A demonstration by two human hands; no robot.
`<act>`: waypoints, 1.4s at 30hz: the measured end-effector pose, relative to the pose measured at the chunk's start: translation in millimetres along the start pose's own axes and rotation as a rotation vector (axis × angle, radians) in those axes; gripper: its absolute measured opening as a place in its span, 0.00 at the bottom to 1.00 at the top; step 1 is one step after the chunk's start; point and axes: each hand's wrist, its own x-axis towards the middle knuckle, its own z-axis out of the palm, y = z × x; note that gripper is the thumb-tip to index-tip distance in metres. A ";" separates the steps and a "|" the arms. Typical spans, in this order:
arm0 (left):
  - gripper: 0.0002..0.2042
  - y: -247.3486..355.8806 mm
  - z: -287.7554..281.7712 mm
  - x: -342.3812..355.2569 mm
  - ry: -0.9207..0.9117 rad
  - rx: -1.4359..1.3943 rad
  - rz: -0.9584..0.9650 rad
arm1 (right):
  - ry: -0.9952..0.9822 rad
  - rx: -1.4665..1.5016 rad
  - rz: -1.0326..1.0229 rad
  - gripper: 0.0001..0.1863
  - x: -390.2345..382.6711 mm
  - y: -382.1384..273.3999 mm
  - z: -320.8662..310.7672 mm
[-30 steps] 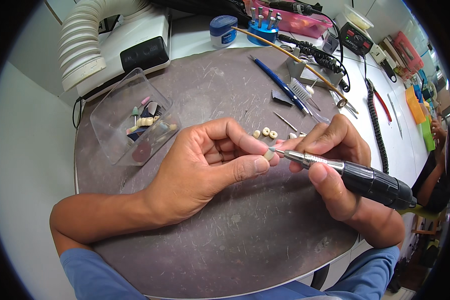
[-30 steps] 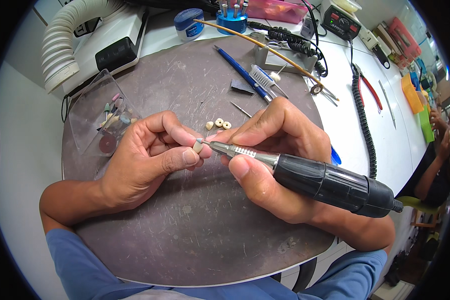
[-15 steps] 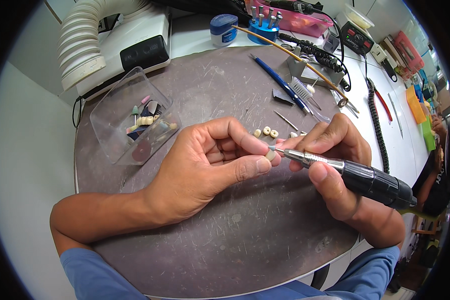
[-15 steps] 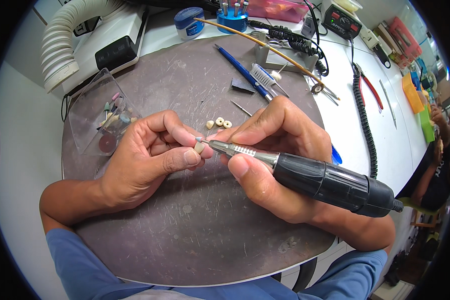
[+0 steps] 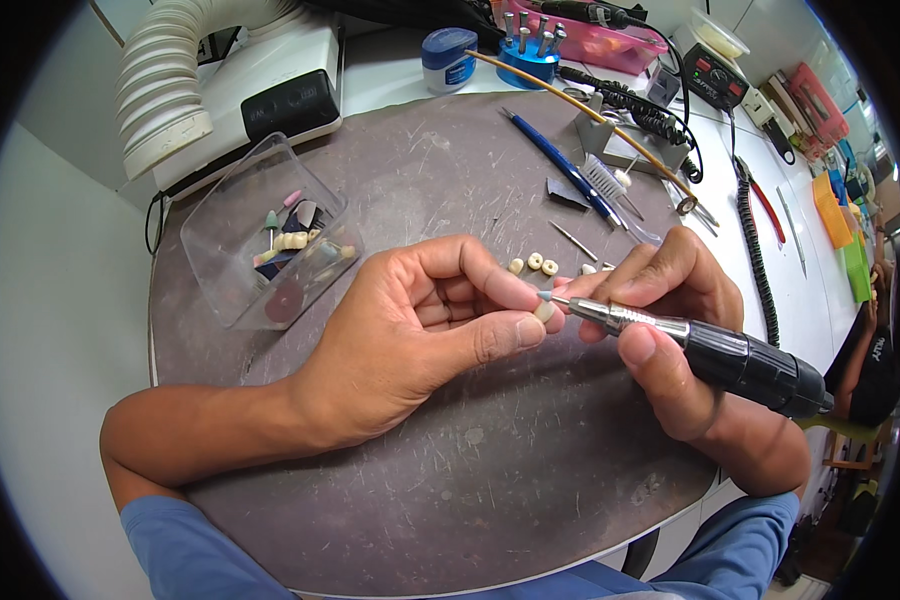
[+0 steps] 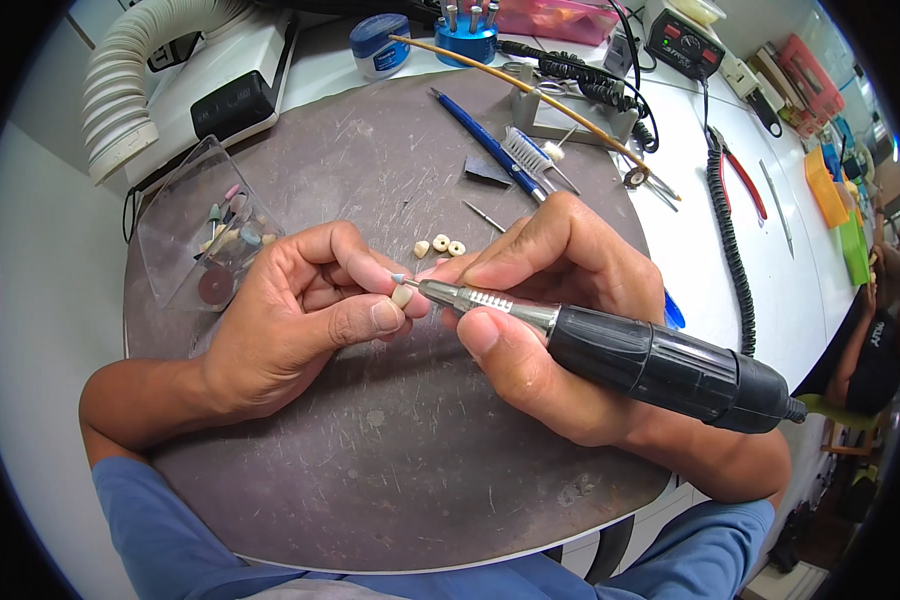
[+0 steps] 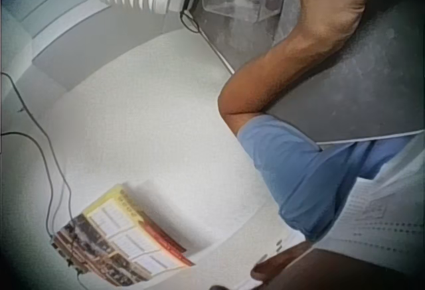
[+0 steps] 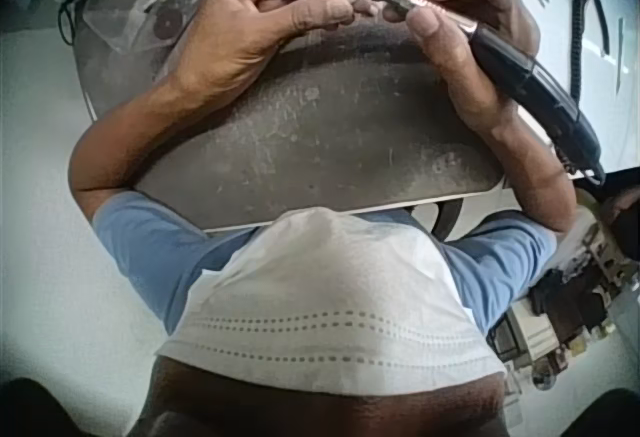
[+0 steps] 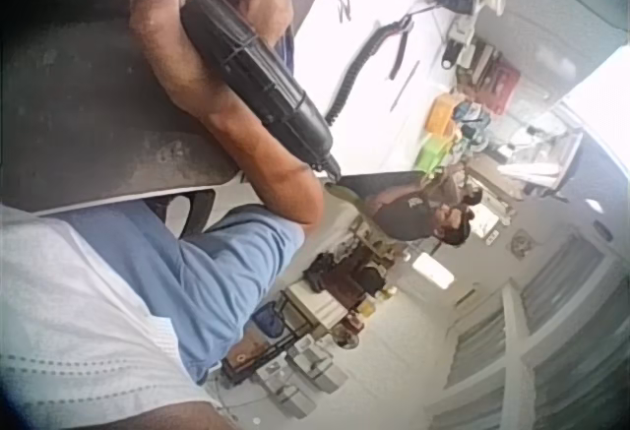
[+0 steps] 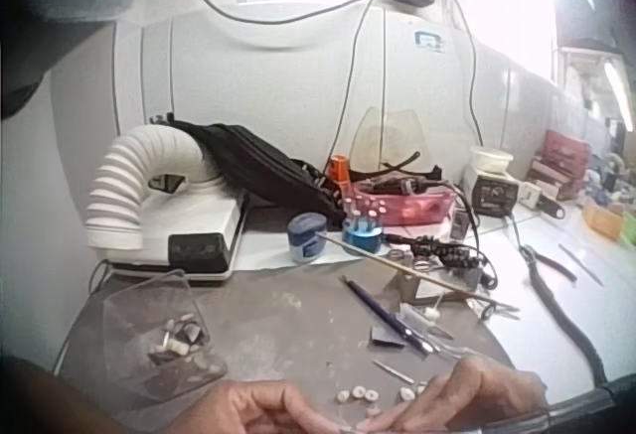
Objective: The person grinds a dental tooth model using a handheld rotary tool, changes the tool bit by hand, and grinds the tooth model again with the rotary tool.
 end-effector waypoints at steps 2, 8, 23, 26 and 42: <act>0.07 -0.4 -0.2 0.0 -0.002 0.008 0.004 | 0.000 0.005 -0.005 0.17 -0.2 0.6 -0.2; 0.07 -0.4 -0.3 -0.5 -0.004 -0.008 0.014 | -0.008 -0.010 0.006 0.17 -0.1 -1.6 -1.1; 0.07 0.1 1.5 -0.5 0.030 0.001 0.025 | 0.014 -0.014 0.018 0.19 0.2 -2.6 -1.1; 0.07 -1.1 -0.5 0.6 0.021 -0.028 0.026 | 0.008 -0.012 0.009 0.19 -0.1 -1.5 -2.2; 0.07 -0.9 1.2 0.5 0.031 -0.037 0.030 | -0.009 -0.040 0.003 0.18 -0.5 -0.7 -3.7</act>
